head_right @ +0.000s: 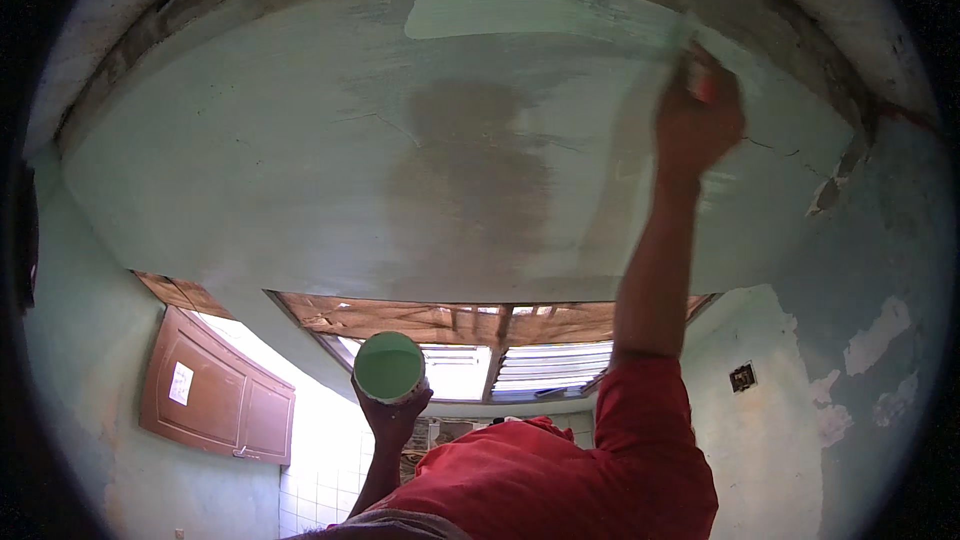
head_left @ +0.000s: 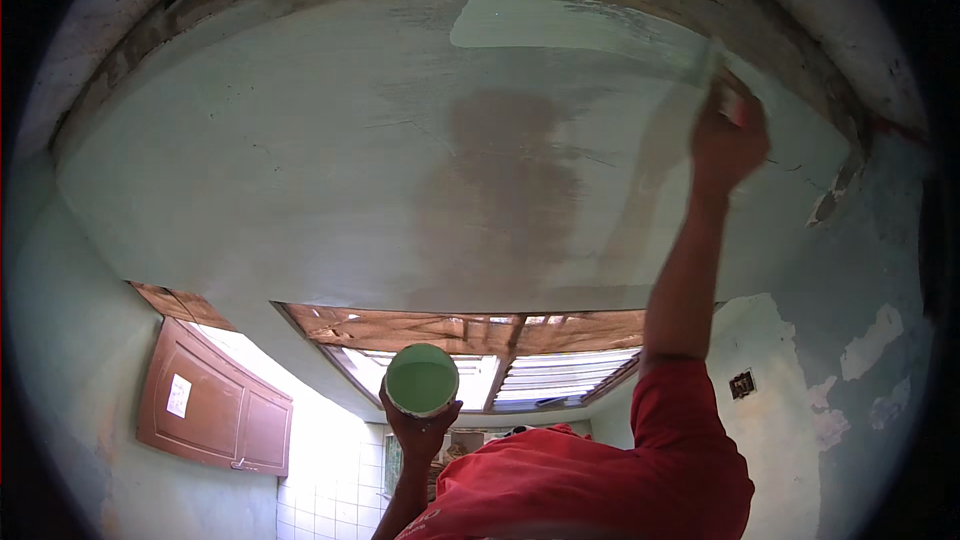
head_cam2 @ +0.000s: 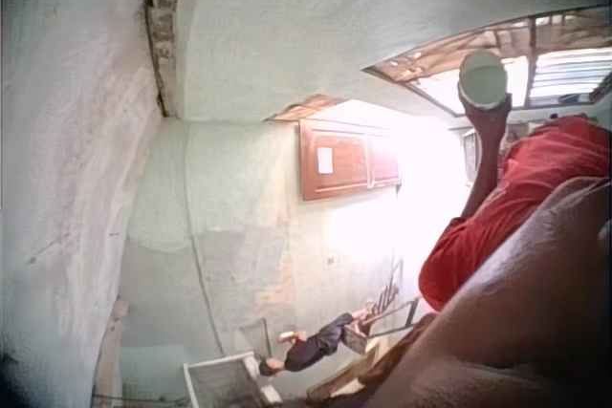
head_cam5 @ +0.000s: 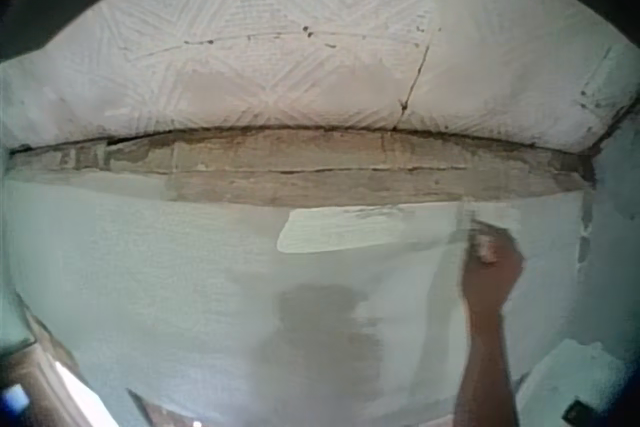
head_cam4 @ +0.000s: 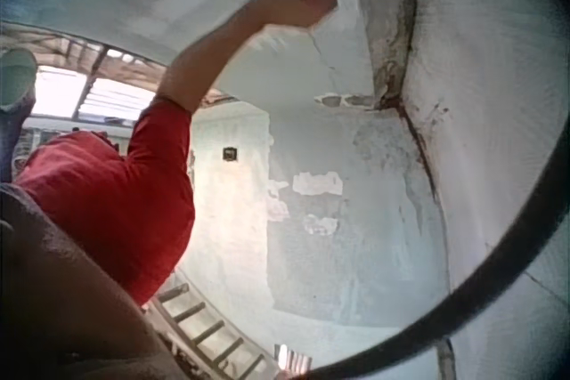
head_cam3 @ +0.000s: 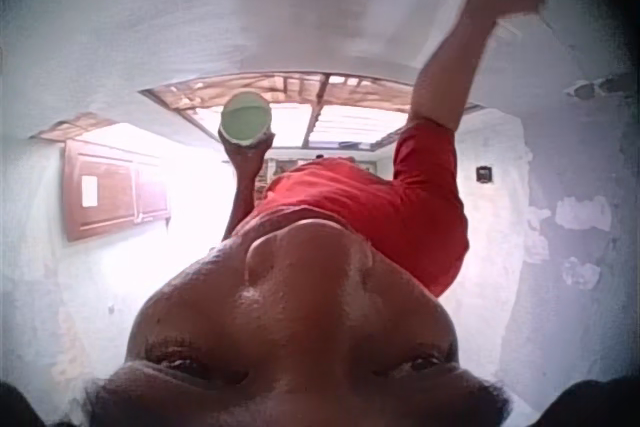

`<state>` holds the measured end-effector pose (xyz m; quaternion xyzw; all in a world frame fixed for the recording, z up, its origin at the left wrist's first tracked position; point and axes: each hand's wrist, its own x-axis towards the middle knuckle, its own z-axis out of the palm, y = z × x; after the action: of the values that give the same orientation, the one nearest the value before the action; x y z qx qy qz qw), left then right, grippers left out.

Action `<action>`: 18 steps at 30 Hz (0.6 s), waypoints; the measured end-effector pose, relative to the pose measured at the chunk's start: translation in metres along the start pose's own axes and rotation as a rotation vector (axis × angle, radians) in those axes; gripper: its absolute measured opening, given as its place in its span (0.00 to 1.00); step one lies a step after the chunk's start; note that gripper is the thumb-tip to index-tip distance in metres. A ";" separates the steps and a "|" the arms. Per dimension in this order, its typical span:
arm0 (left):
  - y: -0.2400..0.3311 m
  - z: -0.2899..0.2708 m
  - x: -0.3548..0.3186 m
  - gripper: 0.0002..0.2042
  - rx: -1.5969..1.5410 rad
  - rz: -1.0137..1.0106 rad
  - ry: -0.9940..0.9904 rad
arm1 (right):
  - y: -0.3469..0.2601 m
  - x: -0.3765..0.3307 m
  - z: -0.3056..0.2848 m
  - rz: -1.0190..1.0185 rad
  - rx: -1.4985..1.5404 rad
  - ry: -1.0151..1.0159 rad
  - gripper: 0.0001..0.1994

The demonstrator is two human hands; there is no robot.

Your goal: Painting a wall using a brush and a small container of green paint.

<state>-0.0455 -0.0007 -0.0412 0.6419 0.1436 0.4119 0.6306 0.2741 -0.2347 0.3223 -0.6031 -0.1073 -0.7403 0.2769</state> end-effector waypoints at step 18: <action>0.009 -0.006 -0.003 0.48 0.128 0.051 0.000 | -0.090 -0.017 0.023 0.431 0.763 -0.276 0.10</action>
<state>-0.0544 -0.0002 -0.0341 0.6844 0.1534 0.4180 0.5773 0.2470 -0.1441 0.3274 -0.5593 -0.2803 -0.4864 0.6099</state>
